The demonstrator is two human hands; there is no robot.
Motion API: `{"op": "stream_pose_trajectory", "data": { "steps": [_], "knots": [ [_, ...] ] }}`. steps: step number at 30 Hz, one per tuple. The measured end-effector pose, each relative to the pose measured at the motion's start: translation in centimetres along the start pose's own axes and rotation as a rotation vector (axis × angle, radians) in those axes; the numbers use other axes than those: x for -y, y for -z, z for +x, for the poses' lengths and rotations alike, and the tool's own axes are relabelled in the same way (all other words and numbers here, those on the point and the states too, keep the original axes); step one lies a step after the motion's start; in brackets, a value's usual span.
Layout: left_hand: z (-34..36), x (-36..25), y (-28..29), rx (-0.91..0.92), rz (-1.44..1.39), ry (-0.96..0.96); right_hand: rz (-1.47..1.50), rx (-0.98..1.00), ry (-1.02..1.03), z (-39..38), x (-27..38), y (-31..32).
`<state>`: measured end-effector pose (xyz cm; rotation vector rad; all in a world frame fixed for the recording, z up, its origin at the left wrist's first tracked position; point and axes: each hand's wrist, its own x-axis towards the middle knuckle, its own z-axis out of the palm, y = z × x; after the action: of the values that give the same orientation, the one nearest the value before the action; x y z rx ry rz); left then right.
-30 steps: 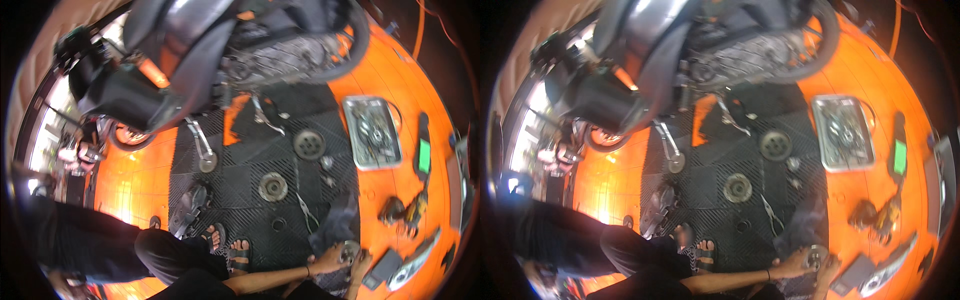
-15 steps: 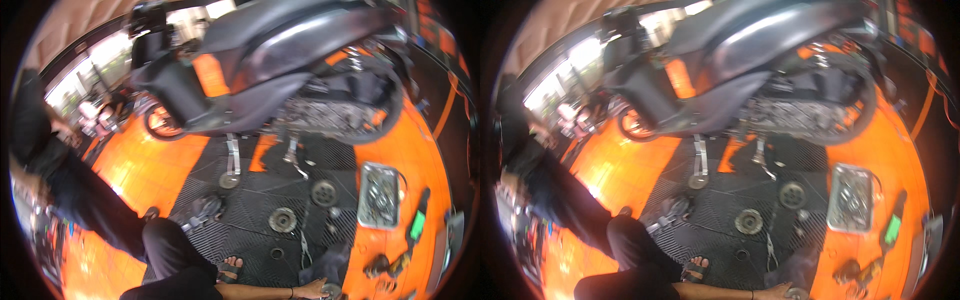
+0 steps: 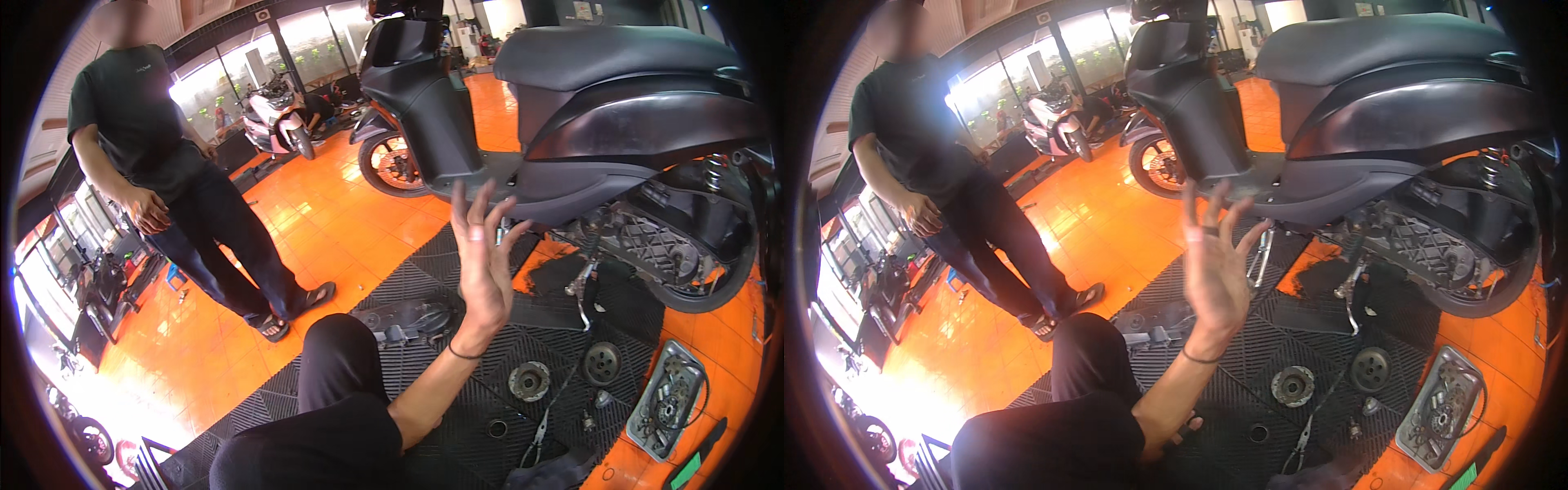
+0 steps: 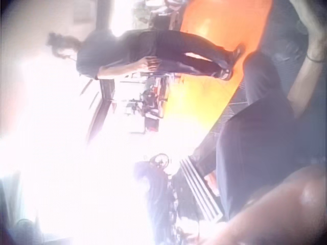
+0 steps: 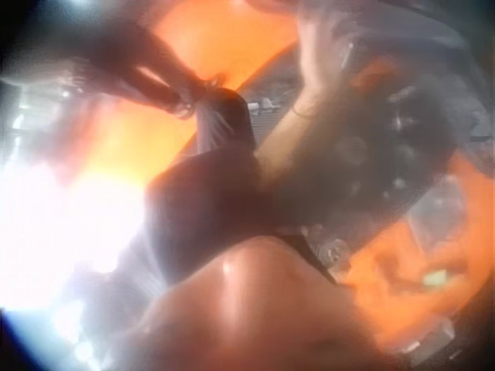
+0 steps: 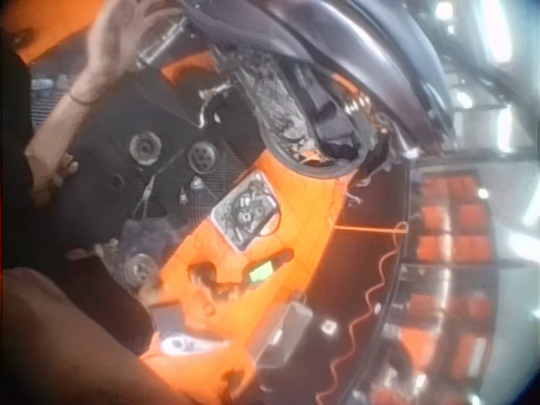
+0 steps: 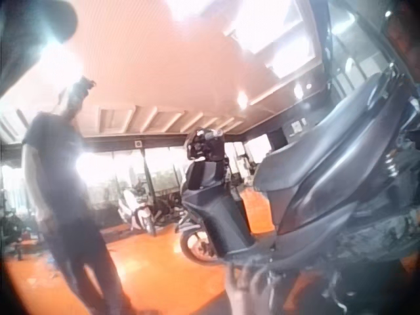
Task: The person disassembles a motorcycle clutch pulley assembly by hand, using a screwdriver to pry components apart and a cloth to wipe various parts before reassembling the unit.
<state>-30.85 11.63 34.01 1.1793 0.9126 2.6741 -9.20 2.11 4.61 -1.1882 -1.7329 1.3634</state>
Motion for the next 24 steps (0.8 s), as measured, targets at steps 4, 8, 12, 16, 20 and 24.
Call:
{"op": "stream_pose_trajectory", "data": {
  "steps": [4, 8, 12, 16, 20, 24],
  "knots": [
    [-3.6, -8.2, -7.1, 0.521, -0.905, 0.257, 0.142, 0.163, -0.047, 2.1, 4.0, -5.2],
    [-8.9, -9.2, -10.7, 0.885, -1.163, 0.530, 0.179, 0.156, -0.094, 2.0, 2.5, -5.1],
    [-10.9, -8.4, -10.3, 0.906, -1.330, 0.696, 0.190, -0.007, -0.204, 0.3, -2.0, -0.1],
    [-12.3, -7.4, -10.0, 0.820, -1.352, 0.836, 0.252, -0.162, -0.323, -3.8, -7.0, 5.1],
    [-14.5, -5.3, -9.7, 0.689, -1.344, 0.988, 0.246, -0.388, -0.391, -8.5, -12.6, 12.5],
    [-18.1, -0.1, -8.3, 0.436, -1.177, 1.250, -0.077, -0.578, -0.430, -17.2, -15.3, 22.5]
  ]
}}
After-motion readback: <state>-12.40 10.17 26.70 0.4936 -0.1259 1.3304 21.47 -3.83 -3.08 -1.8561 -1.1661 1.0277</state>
